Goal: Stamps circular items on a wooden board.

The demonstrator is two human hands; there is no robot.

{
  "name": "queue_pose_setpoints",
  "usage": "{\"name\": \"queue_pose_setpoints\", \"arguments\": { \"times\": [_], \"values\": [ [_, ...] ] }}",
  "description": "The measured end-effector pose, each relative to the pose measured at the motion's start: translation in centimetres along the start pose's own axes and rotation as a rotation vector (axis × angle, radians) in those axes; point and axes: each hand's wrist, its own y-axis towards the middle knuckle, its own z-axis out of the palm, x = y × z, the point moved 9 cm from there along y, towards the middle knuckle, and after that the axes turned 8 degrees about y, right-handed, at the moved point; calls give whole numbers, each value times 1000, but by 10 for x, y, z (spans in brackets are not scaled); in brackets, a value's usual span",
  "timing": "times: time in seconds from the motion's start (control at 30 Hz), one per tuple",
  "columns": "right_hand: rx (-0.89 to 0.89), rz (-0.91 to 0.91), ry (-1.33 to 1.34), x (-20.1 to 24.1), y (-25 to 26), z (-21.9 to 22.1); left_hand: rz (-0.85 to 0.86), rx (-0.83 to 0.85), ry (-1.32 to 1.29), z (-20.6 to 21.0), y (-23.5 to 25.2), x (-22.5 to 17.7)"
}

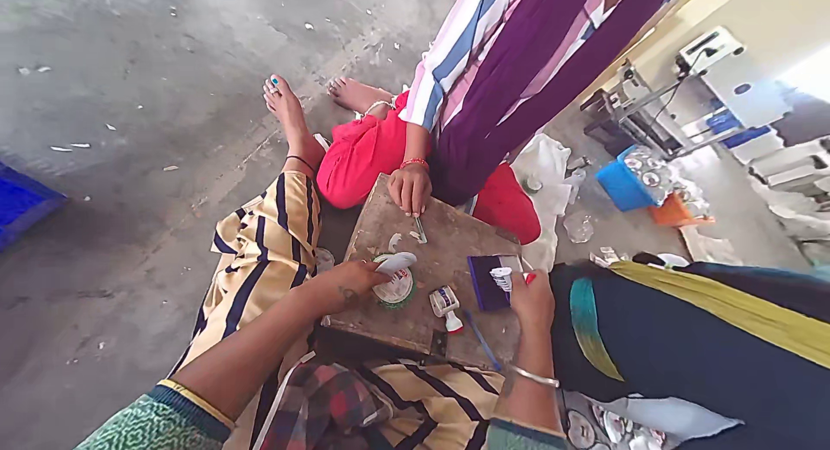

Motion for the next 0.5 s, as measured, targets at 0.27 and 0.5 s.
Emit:
{"name": "queue_pose_setpoints", "arguments": {
  "times": [0.27,0.5],
  "values": [
    [7,-296,500,33,-81,8,185,-236,167,-3,-2,-3],
    [-193,-488,800,40,-107,-64,-65,-491,100,-6,-17,-14]
  ]
}}
